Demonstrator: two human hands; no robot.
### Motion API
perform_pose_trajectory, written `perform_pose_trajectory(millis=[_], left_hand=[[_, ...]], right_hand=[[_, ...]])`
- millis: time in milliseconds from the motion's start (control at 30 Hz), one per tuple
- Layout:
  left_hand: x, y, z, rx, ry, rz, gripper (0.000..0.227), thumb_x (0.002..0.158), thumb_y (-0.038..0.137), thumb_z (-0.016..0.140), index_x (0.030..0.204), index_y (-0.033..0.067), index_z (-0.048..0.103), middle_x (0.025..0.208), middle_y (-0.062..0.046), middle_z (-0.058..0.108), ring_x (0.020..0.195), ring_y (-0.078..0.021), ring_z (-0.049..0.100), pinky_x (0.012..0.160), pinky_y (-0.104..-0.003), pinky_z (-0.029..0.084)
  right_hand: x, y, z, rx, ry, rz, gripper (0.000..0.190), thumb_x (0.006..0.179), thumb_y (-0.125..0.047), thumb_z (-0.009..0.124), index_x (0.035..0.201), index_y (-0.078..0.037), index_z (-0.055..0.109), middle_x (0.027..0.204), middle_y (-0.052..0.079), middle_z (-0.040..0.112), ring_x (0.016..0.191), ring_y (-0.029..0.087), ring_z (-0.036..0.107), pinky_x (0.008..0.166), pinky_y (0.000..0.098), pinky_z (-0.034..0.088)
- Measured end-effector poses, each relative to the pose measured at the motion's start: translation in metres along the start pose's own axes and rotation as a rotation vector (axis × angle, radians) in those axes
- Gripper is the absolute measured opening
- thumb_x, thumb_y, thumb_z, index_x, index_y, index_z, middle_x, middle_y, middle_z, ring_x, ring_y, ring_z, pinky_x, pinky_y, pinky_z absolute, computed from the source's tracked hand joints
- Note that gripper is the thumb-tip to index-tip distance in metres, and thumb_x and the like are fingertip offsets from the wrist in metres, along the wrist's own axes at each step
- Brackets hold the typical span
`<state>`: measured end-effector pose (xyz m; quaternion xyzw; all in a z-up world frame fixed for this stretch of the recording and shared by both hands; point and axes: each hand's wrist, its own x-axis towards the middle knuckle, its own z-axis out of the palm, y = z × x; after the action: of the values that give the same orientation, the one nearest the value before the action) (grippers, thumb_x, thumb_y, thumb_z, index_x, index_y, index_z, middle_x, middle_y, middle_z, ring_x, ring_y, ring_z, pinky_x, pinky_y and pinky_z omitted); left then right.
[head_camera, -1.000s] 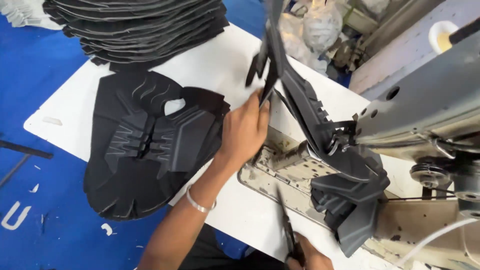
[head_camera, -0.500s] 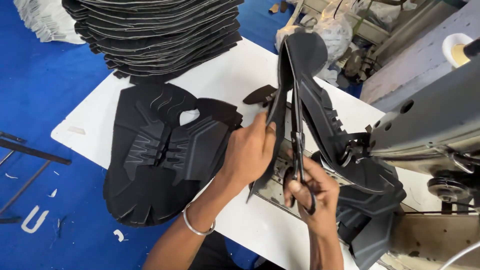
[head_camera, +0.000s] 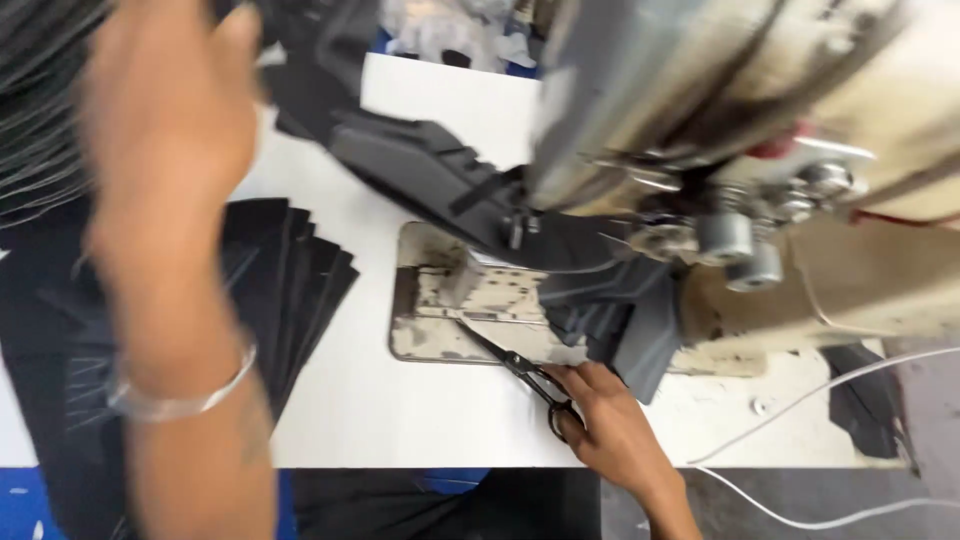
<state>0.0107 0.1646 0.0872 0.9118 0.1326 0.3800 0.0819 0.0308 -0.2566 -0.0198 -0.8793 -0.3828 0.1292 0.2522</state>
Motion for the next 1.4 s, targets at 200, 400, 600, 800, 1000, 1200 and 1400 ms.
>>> perform_pose_trajectory(millis=[200, 400, 600, 800, 1000, 1200, 1400], left_hand=[[-0.190, -0.084, -0.053, 0.315, -0.287, -0.544, 0.062, 0.105, 0.044, 0.070, 0.121, -0.0141, 0.058, 0.111, -0.036, 0.066, 0.103, -0.0483, 0.065, 0.095, -0.053, 0.053], [-0.307, -0.086, -0.071, 0.546, -0.609, -0.931, 0.104, 0.083, 0.080, 0.066, 0.124, -0.0161, 0.060, 0.119, -0.040, 0.062, 0.109, -0.0567, 0.061, 0.088, -0.059, 0.052], [-0.304, -0.057, -0.079, 0.551, -0.282, -0.799, 0.099, 0.079, 0.073, 0.084, 0.118, -0.0153, 0.060, 0.120, -0.036, 0.062, 0.119, -0.0535, 0.056, 0.103, -0.055, 0.044], [-0.235, -0.004, -0.111, 0.227, -0.107, -0.837, 0.059, 0.090, 0.028, 0.085, 0.126, -0.0071, 0.053, 0.115, -0.031, 0.065, 0.111, -0.0480, 0.061, 0.096, -0.049, 0.047], [-0.220, 0.100, -0.195, -0.379, 0.075, -0.797, 0.056, 0.090, 0.015, 0.081, 0.133, -0.0035, 0.049, 0.123, -0.023, 0.064, 0.114, -0.0334, 0.065, 0.101, -0.039, 0.050], [-0.341, 0.142, -0.111, -1.031, 0.319, -1.041, 0.072, 0.072, 0.015, 0.084, 0.135, 0.0040, 0.051, 0.135, -0.014, 0.064, 0.122, -0.0228, 0.064, 0.108, -0.039, 0.051], [-0.365, 0.145, 0.004, -0.826, -0.222, -1.078, 0.044, 0.091, 0.026, 0.075, 0.122, 0.0000, 0.056, 0.086, -0.016, 0.076, 0.076, -0.0217, 0.077, 0.066, -0.036, 0.058]], right_hand=[[0.056, 0.029, -0.033, 0.131, 0.386, 0.091, 0.027, 0.084, -0.007, 0.067, 0.111, -0.004, 0.069, 0.095, 0.015, 0.064, 0.081, 0.030, 0.068, 0.068, 0.0411, 0.056], [0.196, 0.219, 0.026, -0.325, 0.361, 0.616, 0.062, 0.087, -0.059, 0.078, 0.109, -0.001, 0.076, 0.109, 0.024, 0.073, 0.105, 0.041, 0.068, 0.092, 0.0480, 0.053], [0.199, 0.189, 0.014, -0.350, 0.554, 0.273, 0.071, 0.084, -0.060, 0.075, 0.122, -0.001, 0.071, 0.134, 0.032, 0.058, 0.119, 0.051, 0.054, 0.091, 0.0594, 0.048], [0.224, 0.193, 0.006, -0.521, 0.321, 0.404, 0.058, 0.098, -0.050, 0.069, 0.113, 0.006, 0.069, 0.128, 0.034, 0.059, 0.116, 0.052, 0.059, 0.091, 0.0623, 0.050], [0.218, 0.247, -0.012, -0.360, 0.416, 0.213, 0.044, 0.099, -0.038, 0.074, 0.111, 0.004, 0.070, 0.114, 0.027, 0.065, 0.106, 0.045, 0.065, 0.084, 0.0534, 0.053], [0.208, 0.292, -0.021, -0.019, 0.645, -0.061, 0.027, 0.098, -0.017, 0.082, 0.112, 0.002, 0.071, 0.103, 0.017, 0.071, 0.096, 0.029, 0.069, 0.083, 0.0399, 0.055], [0.047, 0.111, -0.038, 0.542, 1.025, -0.141, 0.020, 0.106, 0.004, 0.065, 0.091, 0.001, 0.052, 0.085, 0.006, 0.057, 0.071, 0.015, 0.049, 0.065, 0.0288, 0.042]])
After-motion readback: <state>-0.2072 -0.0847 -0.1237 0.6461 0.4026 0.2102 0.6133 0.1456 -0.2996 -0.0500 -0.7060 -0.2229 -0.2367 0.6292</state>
